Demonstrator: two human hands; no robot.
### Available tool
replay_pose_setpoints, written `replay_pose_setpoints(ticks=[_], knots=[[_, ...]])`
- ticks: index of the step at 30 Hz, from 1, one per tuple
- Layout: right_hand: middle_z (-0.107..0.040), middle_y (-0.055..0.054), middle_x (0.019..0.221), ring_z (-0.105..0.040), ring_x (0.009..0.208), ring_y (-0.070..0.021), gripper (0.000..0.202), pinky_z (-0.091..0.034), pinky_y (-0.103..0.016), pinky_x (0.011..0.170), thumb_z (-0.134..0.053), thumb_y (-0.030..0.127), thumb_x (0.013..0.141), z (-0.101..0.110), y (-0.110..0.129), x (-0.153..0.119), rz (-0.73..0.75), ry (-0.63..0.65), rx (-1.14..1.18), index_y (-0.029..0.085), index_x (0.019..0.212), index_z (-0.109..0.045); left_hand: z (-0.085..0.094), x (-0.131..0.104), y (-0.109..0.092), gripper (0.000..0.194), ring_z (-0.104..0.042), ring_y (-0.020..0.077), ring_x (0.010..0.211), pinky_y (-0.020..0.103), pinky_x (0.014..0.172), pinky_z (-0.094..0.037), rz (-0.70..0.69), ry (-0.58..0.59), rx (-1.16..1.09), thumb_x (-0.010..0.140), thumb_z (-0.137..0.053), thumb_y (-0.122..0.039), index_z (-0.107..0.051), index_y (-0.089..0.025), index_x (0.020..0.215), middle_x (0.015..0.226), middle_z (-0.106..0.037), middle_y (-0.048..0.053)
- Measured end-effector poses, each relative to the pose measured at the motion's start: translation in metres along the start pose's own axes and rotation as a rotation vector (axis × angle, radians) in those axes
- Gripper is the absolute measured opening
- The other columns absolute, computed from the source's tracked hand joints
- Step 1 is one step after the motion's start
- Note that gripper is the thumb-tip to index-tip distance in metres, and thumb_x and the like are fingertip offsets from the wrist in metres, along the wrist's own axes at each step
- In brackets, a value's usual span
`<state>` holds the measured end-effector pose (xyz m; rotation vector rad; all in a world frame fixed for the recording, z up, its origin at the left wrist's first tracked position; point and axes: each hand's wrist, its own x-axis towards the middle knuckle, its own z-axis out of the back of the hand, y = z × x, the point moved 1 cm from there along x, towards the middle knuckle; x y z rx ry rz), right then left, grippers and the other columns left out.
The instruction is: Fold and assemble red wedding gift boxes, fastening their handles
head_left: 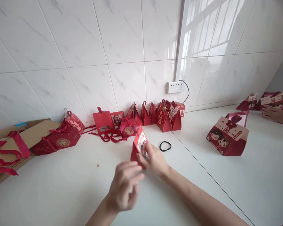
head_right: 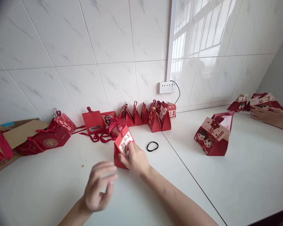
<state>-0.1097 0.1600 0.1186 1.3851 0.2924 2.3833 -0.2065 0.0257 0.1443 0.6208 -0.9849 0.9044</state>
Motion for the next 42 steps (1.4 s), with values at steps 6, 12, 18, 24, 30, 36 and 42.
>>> replay_pose_setpoints(ticks=[6, 12, 18, 24, 30, 36, 42], knots=[[-0.044, 0.002, 0.062, -0.039, 0.051, -0.0128, 0.019, -0.033, -0.023, 0.047, -0.038, 0.012, 0.084, 0.003, 0.003, -0.002, 0.153, 0.106, 0.064, 0.024, 0.071, -0.03, -0.001, -0.023, 0.038, 0.031, -0.057, 0.0254, 0.113, 0.042, 0.093, -0.052, 0.551, -0.033, -0.006, 0.092, -0.047, -0.024, -0.047, -0.021, 0.123, 0.119, -0.056, 0.011], [-0.048, -0.001, 0.066, -0.042, 0.062, -0.0167, 0.011, -0.043, -0.028, 0.056, -0.05, 0.018, 0.083, 0.015, 0.04, -0.009, 0.527, 0.075, 0.279, 0.022, 0.077, -0.041, -0.005, -0.011, 0.021, 0.06, -0.063, 0.0242, 0.097, 0.037, 0.083, -0.054, 0.793, 0.093, -0.65, 0.076, -0.066, -0.054, -0.048, -0.018, 0.119, 0.111, -0.062, 0.01], [-0.05, -0.012, 0.106, -0.054, 0.102, -0.0259, 0.019, -0.05, -0.043, 0.081, -0.052, 0.008, 0.082, 0.034, 0.029, 0.004, 0.399, -0.153, 0.111, 0.019, 0.098, -0.052, 0.007, -0.001, 0.024, 0.021, -0.057, 0.0151, 0.066, 0.026, 0.063, -0.047, 0.972, 0.068, -0.609, 0.082, -0.06, -0.037, -0.06, -0.016, 0.081, 0.071, -0.061, 0.0], [-0.053, -0.008, 0.097, -0.058, 0.088, -0.0204, 0.03, -0.055, -0.035, 0.069, -0.049, 0.009, 0.089, 0.032, 0.035, 0.007, 0.339, -0.04, 0.18, 0.022, 0.116, -0.047, 0.021, 0.011, 0.03, 0.017, -0.058, 0.0148, 0.062, 0.025, 0.056, -0.046, 0.935, 0.119, -0.72, 0.075, -0.064, -0.032, -0.063, -0.015, 0.076, 0.068, -0.062, 0.001], [-0.05, -0.004, 0.087, -0.054, 0.075, -0.017, 0.028, -0.053, -0.03, 0.056, -0.044, 0.01, 0.091, 0.026, 0.052, -0.002, 0.358, -0.018, 0.21, 0.022, 0.117, -0.044, 0.038, 0.026, 0.022, 0.013, -0.068, 0.0172, 0.073, 0.025, 0.065, -0.052, 0.837, 0.006, -0.523, 0.079, -0.065, -0.028, -0.063, -0.018, 0.087, 0.082, -0.072, 0.004], [-0.048, -0.005, 0.088, -0.053, 0.08, -0.0185, 0.019, -0.051, -0.029, 0.055, -0.047, 0.009, 0.089, 0.024, 0.05, -0.003, 0.324, -0.021, 0.212, 0.022, 0.103, -0.044, 0.031, 0.024, 0.019, 0.008, -0.064, 0.0127, 0.061, 0.023, 0.058, -0.051, 0.767, -0.061, -0.556, 0.082, -0.064, -0.022, -0.056, -0.019, 0.081, 0.071, -0.068, 0.0], [-0.05, -0.005, 0.087, -0.052, 0.081, -0.0207, 0.038, -0.052, -0.035, 0.061, -0.044, 0.005, 0.088, 0.026, 0.05, -0.002, 0.388, 0.002, 0.138, 0.025, 0.121, -0.043, 0.029, 0.023, 0.016, 0.014, -0.066, 0.0146, 0.081, 0.025, 0.069, -0.055, 0.652, -0.093, -0.496, 0.085, -0.058, -0.016, -0.072, -0.02, 0.085, 0.088, -0.07, 0.003]])
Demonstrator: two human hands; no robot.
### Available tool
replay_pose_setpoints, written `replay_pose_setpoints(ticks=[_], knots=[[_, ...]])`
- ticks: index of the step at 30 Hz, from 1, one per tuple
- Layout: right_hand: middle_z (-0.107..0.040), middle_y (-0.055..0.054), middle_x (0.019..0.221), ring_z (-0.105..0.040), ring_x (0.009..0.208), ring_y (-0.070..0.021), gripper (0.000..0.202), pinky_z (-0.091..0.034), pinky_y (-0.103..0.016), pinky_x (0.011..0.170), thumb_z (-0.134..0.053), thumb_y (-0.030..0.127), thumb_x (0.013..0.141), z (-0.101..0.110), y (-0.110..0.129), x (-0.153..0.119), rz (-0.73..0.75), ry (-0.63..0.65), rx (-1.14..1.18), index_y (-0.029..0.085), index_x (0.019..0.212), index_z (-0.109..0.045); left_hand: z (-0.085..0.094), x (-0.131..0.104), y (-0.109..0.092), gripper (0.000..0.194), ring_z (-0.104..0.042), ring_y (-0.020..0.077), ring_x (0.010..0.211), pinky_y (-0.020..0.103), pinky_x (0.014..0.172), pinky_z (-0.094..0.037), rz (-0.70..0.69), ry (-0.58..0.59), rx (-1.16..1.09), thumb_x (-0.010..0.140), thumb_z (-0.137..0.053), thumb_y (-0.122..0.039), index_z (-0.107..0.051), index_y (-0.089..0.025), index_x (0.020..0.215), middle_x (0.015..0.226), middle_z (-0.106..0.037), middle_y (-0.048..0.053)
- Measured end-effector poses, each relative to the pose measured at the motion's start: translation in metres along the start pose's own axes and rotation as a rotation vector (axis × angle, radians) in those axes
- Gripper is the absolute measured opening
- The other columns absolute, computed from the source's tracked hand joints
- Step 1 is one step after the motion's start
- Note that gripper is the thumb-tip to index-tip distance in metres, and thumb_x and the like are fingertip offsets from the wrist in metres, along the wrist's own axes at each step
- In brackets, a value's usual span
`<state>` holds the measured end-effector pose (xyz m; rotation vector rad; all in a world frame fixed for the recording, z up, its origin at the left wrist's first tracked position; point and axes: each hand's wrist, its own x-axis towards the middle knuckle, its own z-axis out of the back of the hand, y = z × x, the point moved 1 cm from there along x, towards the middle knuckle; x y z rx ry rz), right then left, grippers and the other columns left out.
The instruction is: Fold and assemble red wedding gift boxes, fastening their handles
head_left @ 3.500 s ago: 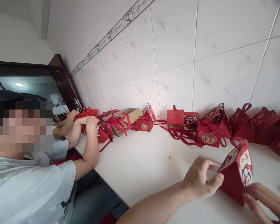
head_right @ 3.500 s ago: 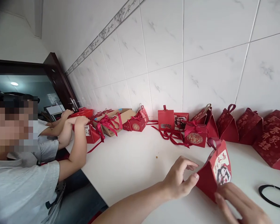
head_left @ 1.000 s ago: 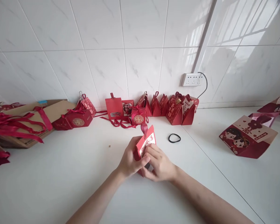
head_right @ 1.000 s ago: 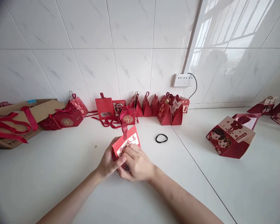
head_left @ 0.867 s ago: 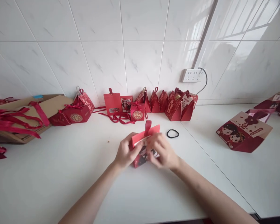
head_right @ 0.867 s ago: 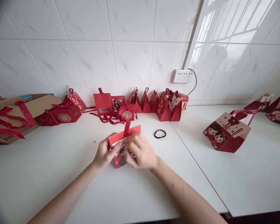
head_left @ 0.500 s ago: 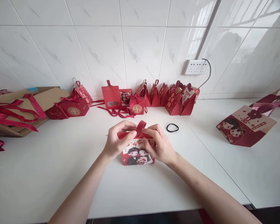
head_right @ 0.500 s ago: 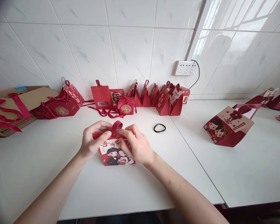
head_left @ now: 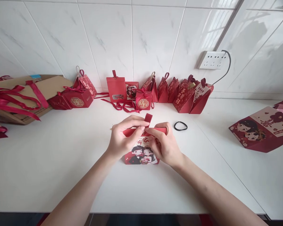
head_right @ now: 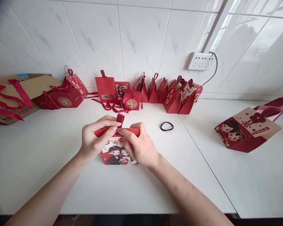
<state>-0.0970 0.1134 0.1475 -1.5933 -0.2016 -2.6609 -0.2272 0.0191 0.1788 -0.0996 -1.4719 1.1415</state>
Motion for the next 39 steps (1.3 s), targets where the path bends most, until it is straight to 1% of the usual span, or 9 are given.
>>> replay_pose_setpoints(ticks=[4, 7, 11, 16, 20, 25, 30, 36, 39], knots=[[-0.046, -0.006, 0.09, -0.053, 0.083, -0.0214, 0.043, -0.053, -0.037, 0.063, -0.044, 0.006, 0.088, 0.0011, -0.0002, -0.0013, -0.02, 0.027, -0.029, 0.027, 0.126, -0.044, 0.0017, -0.0023, -0.0001, 0.021, -0.067, 0.0184, 0.087, 0.031, 0.076, -0.057, -0.001, 0.021, 0.017, 0.081, -0.057, -0.014, -0.075, -0.02, 0.092, 0.094, -0.071, 0.005], [-0.046, -0.006, 0.092, -0.053, 0.085, -0.022, 0.043, -0.054, -0.038, 0.064, -0.044, 0.007, 0.088, 0.0015, -0.0006, -0.0017, -0.019, 0.038, -0.034, 0.028, 0.126, -0.044, 0.0024, -0.0032, 0.0001, 0.026, -0.067, 0.0185, 0.089, 0.032, 0.079, -0.058, -0.028, 0.03, 0.052, 0.08, -0.056, -0.012, -0.075, -0.021, 0.096, 0.098, -0.071, 0.005], [-0.046, -0.006, 0.089, -0.052, 0.084, -0.0218, 0.036, -0.053, -0.038, 0.063, -0.044, 0.007, 0.088, 0.0021, -0.0001, 0.0005, -0.016, 0.028, -0.028, 0.027, 0.119, -0.044, 0.0018, -0.0034, 0.0001, 0.028, -0.066, 0.0173, 0.091, 0.03, 0.08, -0.058, -0.069, 0.014, 0.084, 0.079, -0.056, -0.01, -0.074, -0.02, 0.098, 0.1, -0.071, 0.004], [-0.045, -0.005, 0.087, -0.05, 0.082, -0.0208, 0.028, -0.05, -0.034, 0.059, -0.045, 0.007, 0.087, 0.003, 0.0023, 0.0035, -0.047, 0.01, 0.01, 0.025, 0.109, -0.044, 0.001, -0.0036, -0.0001, 0.03, -0.067, 0.0169, 0.088, 0.029, 0.077, -0.059, -0.071, 0.011, 0.116, 0.077, -0.056, -0.009, -0.074, -0.02, 0.098, 0.1, -0.07, 0.004], [-0.044, -0.005, 0.088, -0.049, 0.082, -0.0197, 0.025, -0.05, -0.033, 0.06, -0.044, 0.006, 0.088, 0.0019, 0.0036, 0.0026, -0.068, -0.008, 0.027, 0.024, 0.105, -0.045, 0.0019, -0.0039, -0.0005, 0.034, -0.066, 0.0168, 0.088, 0.029, 0.076, -0.059, -0.079, 0.016, 0.11, 0.076, -0.053, -0.008, -0.074, -0.02, 0.1, 0.098, -0.07, 0.004], [-0.044, -0.004, 0.087, -0.049, 0.08, -0.0192, 0.023, -0.048, -0.031, 0.059, -0.046, 0.005, 0.087, 0.0007, 0.0043, -0.0001, -0.078, -0.024, 0.044, 0.024, 0.1, -0.046, 0.003, -0.004, -0.0001, 0.037, -0.066, 0.0183, 0.089, 0.031, 0.078, -0.059, -0.078, 0.031, 0.095, 0.074, -0.052, -0.009, -0.075, -0.022, 0.101, 0.097, -0.069, 0.005], [-0.045, -0.005, 0.087, -0.05, 0.083, -0.0205, 0.029, -0.048, -0.032, 0.06, -0.047, 0.005, 0.087, 0.0012, 0.0046, -0.0001, -0.072, -0.032, 0.055, 0.024, 0.109, -0.047, 0.0018, -0.0043, 0.0011, 0.036, -0.066, 0.0179, 0.089, 0.029, 0.075, -0.06, -0.066, 0.032, 0.086, 0.075, -0.053, -0.01, -0.075, -0.023, 0.101, 0.098, -0.069, 0.004], [-0.045, -0.004, 0.087, -0.051, 0.081, -0.0197, 0.027, -0.047, -0.031, 0.06, -0.047, 0.004, 0.087, -0.0002, 0.0045, -0.001, -0.081, -0.037, 0.056, 0.025, 0.104, -0.047, 0.002, -0.0048, 0.0022, 0.032, -0.066, 0.0185, 0.09, 0.03, 0.077, -0.06, -0.045, 0.03, 0.09, 0.076, -0.056, -0.012, -0.075, -0.022, 0.1, 0.099, -0.069, 0.005], [-0.047, -0.003, 0.086, -0.052, 0.075, -0.0182, 0.036, -0.048, -0.031, 0.058, -0.05, 0.008, 0.088, -0.0012, 0.005, -0.0031, -0.13, -0.128, 0.155, 0.025, 0.119, -0.041, 0.0021, -0.0052, 0.0018, 0.033, -0.066, 0.0176, 0.089, 0.03, 0.078, -0.06, -0.039, 0.043, 0.061, 0.076, -0.057, -0.011, -0.074, -0.023, 0.101, 0.1, -0.068, 0.004]])
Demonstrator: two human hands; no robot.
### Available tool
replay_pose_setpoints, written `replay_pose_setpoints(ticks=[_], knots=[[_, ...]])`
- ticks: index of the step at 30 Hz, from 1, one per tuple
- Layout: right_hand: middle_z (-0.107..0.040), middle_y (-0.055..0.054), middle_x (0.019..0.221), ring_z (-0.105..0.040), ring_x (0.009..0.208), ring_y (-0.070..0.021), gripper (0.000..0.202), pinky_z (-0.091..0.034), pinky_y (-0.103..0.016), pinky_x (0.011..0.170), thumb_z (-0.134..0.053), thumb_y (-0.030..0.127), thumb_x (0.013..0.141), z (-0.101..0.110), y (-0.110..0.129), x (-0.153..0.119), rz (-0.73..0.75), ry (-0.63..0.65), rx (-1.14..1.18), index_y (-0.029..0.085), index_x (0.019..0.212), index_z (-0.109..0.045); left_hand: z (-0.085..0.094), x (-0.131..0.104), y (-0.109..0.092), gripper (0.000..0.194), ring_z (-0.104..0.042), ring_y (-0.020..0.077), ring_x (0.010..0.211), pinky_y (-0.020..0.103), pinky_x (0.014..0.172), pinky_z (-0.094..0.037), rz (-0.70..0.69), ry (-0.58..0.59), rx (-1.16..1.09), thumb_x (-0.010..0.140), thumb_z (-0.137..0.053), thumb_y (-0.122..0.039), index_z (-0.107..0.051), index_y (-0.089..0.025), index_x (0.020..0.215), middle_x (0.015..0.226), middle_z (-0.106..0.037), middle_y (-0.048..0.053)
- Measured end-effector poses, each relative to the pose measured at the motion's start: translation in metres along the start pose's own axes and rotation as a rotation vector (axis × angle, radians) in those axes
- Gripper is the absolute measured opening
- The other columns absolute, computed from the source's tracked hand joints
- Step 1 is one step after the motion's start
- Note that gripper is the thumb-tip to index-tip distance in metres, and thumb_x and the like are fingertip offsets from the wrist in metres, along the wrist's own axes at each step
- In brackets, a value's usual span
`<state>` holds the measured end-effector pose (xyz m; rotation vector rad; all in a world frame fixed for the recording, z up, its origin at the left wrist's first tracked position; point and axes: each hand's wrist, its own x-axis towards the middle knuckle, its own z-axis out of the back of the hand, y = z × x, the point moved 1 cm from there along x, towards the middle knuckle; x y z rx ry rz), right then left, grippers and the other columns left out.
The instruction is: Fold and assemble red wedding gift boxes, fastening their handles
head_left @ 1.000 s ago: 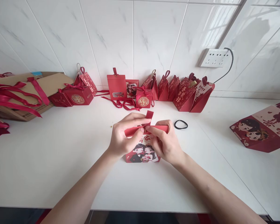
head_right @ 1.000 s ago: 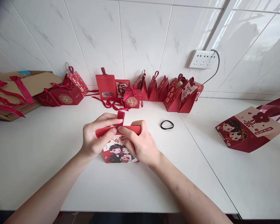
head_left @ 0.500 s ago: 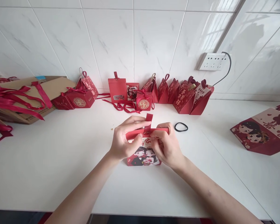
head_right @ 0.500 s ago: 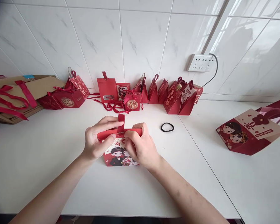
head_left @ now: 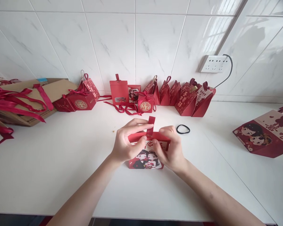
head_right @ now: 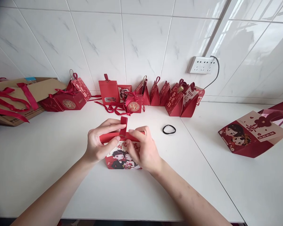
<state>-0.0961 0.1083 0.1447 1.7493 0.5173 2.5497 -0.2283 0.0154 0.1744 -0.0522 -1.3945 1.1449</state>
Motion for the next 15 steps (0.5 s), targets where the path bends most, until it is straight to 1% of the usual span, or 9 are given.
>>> replay_pose_setpoints(ticks=[2, 3, 5, 7, 12, 15], knots=[[-0.048, -0.001, 0.083, -0.052, 0.066, -0.016, 0.04, -0.047, -0.029, 0.054, -0.052, 0.011, 0.089, 0.0, 0.0006, -0.0008, -0.07, -0.03, 0.06, 0.024, 0.124, -0.038, -0.0003, -0.0003, -0.0008, 0.031, -0.067, 0.0178, 0.089, 0.031, 0.078, -0.06, 0.009, 0.01, -0.016, 0.076, -0.058, -0.012, -0.074, -0.023, 0.101, 0.1, -0.069, 0.004], [-0.049, -0.001, 0.081, -0.052, 0.063, -0.0151, 0.035, -0.046, -0.028, 0.052, -0.052, 0.012, 0.089, 0.0001, 0.0012, -0.0009, -0.101, -0.024, 0.068, 0.024, 0.12, -0.041, -0.0005, -0.0005, -0.0013, 0.03, -0.067, 0.0181, 0.089, 0.031, 0.078, -0.06, 0.013, 0.011, -0.019, 0.076, -0.059, -0.012, -0.075, -0.023, 0.1, 0.1, -0.069, 0.005], [-0.052, -0.001, 0.08, -0.053, 0.062, -0.0139, 0.02, -0.045, -0.026, 0.05, -0.052, 0.014, 0.09, 0.0004, 0.0027, -0.0006, -0.145, 0.0, 0.059, 0.023, 0.107, -0.048, -0.0012, -0.0008, -0.0019, 0.028, -0.067, 0.0185, 0.088, 0.032, 0.078, -0.061, 0.027, 0.01, -0.022, 0.077, -0.06, -0.014, -0.075, -0.023, 0.099, 0.099, -0.069, 0.005], [-0.054, -0.001, 0.08, -0.054, 0.064, -0.0133, 0.01, -0.045, -0.025, 0.05, -0.053, 0.015, 0.09, 0.0007, 0.0041, -0.0001, -0.157, 0.006, 0.06, 0.023, 0.096, -0.05, -0.0018, -0.0009, -0.0021, 0.027, -0.067, 0.0182, 0.087, 0.032, 0.078, -0.061, 0.037, 0.0, -0.025, 0.077, -0.061, -0.015, -0.075, -0.023, 0.098, 0.1, -0.07, 0.005], [-0.053, 0.001, 0.077, -0.051, 0.057, -0.0105, 0.009, -0.041, -0.022, 0.046, -0.054, 0.016, 0.09, -0.0003, 0.0046, 0.0012, -0.205, -0.003, 0.104, 0.022, 0.089, -0.048, -0.0031, -0.0011, -0.0015, 0.027, -0.067, 0.0171, 0.087, 0.03, 0.079, -0.061, 0.037, -0.03, -0.029, 0.077, -0.061, -0.015, -0.075, -0.024, 0.098, 0.1, -0.07, 0.004], [-0.051, 0.002, 0.073, -0.048, 0.055, -0.0094, 0.011, -0.039, -0.021, 0.044, -0.054, 0.016, 0.089, -0.0005, 0.0044, 0.0031, -0.198, -0.014, 0.095, 0.022, 0.085, -0.046, -0.0036, -0.0015, -0.0017, 0.027, -0.068, 0.0162, 0.087, 0.028, 0.08, -0.06, 0.035, -0.03, -0.033, 0.078, -0.06, -0.014, -0.075, -0.025, 0.098, 0.1, -0.07, 0.003]])
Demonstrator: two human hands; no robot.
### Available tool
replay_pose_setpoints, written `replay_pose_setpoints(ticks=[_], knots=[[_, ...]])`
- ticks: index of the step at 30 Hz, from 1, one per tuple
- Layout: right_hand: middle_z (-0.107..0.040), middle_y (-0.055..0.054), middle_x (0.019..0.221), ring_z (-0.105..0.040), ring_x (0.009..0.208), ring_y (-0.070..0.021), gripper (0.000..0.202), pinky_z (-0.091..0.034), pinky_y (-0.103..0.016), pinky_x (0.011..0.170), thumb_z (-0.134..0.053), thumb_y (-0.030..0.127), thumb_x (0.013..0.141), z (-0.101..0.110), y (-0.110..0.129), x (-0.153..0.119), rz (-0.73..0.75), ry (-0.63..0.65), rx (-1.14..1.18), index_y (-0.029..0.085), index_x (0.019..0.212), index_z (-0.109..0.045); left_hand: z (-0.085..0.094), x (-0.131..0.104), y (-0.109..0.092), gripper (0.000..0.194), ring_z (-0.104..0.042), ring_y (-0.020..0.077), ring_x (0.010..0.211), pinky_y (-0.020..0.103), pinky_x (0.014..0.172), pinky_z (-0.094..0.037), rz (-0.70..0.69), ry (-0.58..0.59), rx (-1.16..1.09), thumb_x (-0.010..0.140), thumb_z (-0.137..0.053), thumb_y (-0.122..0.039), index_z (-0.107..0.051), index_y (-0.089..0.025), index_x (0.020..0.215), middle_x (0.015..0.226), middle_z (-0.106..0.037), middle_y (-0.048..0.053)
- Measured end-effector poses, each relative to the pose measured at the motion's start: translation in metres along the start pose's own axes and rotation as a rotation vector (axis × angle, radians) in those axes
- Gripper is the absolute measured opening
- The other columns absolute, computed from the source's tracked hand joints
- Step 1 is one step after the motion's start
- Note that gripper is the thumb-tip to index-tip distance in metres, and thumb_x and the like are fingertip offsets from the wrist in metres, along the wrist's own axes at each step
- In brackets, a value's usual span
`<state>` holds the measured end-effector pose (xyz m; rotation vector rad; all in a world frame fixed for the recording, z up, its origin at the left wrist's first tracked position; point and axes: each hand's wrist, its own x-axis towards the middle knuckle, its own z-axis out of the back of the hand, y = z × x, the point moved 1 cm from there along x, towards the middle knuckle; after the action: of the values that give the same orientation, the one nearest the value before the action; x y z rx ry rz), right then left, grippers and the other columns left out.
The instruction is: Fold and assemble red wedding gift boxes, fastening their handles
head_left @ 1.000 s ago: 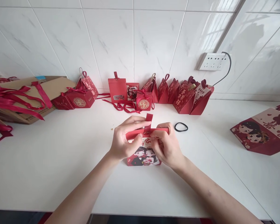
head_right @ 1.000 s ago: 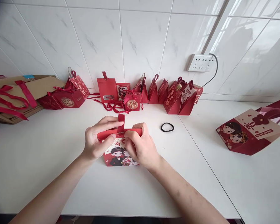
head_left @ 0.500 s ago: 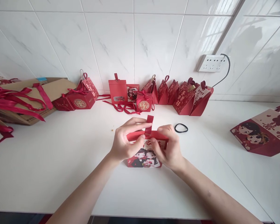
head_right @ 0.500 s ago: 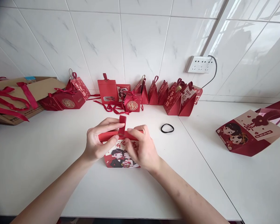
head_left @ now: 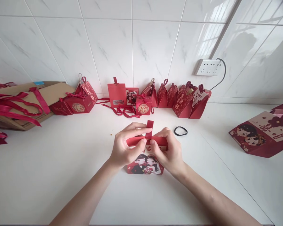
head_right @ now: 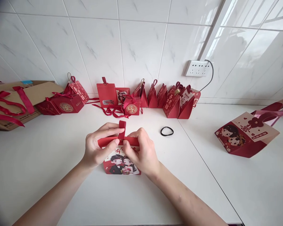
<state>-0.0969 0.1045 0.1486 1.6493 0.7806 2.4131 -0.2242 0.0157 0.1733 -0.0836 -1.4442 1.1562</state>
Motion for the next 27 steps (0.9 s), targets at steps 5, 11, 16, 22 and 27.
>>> replay_pose_setpoints(ticks=[5, 11, 16, 22, 27], knots=[[-0.048, 0.003, 0.07, -0.048, 0.056, -0.0092, 0.014, -0.039, -0.021, 0.047, -0.054, 0.015, 0.088, -0.0004, 0.0012, 0.0016, 0.037, -0.039, -0.023, 0.022, 0.081, -0.044, -0.0001, -0.0005, -0.0018, 0.029, -0.068, 0.0148, 0.084, 0.025, 0.074, -0.06, 0.001, 0.013, -0.009, 0.078, -0.059, -0.012, -0.075, -0.025, 0.098, 0.098, -0.07, 0.003], [-0.049, 0.003, 0.069, -0.047, 0.057, -0.01, 0.014, -0.039, -0.022, 0.048, -0.053, 0.014, 0.089, -0.0002, 0.0013, 0.002, 0.034, -0.04, -0.016, 0.022, 0.081, -0.044, -0.0002, -0.0002, -0.0034, 0.025, -0.067, 0.0147, 0.079, 0.026, 0.073, -0.06, 0.026, 0.002, 0.024, 0.078, -0.059, -0.015, -0.076, -0.023, 0.094, 0.099, -0.071, 0.004], [-0.048, 0.003, 0.071, -0.047, 0.056, -0.01, 0.013, -0.039, -0.023, 0.048, -0.054, 0.013, 0.086, 0.0011, 0.0015, 0.0023, 0.042, -0.019, 0.02, 0.022, 0.083, -0.045, -0.0003, -0.0005, -0.0028, 0.025, -0.068, 0.0142, 0.079, 0.026, 0.074, -0.06, 0.034, -0.001, 0.017, 0.078, -0.059, -0.015, -0.076, -0.022, 0.094, 0.099, -0.071, 0.004], [-0.048, 0.003, 0.073, -0.047, 0.057, -0.0095, 0.013, -0.038, -0.022, 0.049, -0.054, 0.012, 0.086, 0.0012, 0.0015, 0.001, 0.027, -0.012, 0.015, 0.022, 0.084, -0.045, -0.0013, -0.0007, -0.0026, 0.026, -0.068, 0.0142, 0.084, 0.025, 0.077, -0.059, -0.02, 0.002, 0.015, 0.079, -0.058, -0.013, -0.074, -0.022, 0.097, 0.099, -0.069, 0.003], [-0.047, 0.004, 0.072, -0.048, 0.058, -0.0092, 0.014, -0.039, -0.021, 0.051, -0.054, 0.012, 0.087, 0.0003, 0.0007, 0.0019, 0.024, -0.013, 0.006, 0.022, 0.083, -0.044, -0.002, -0.002, -0.0027, 0.026, -0.067, 0.0145, 0.086, 0.025, 0.077, -0.059, -0.03, -0.008, 0.033, 0.081, -0.058, -0.013, -0.073, -0.021, 0.1, 0.1, -0.07, 0.004]])
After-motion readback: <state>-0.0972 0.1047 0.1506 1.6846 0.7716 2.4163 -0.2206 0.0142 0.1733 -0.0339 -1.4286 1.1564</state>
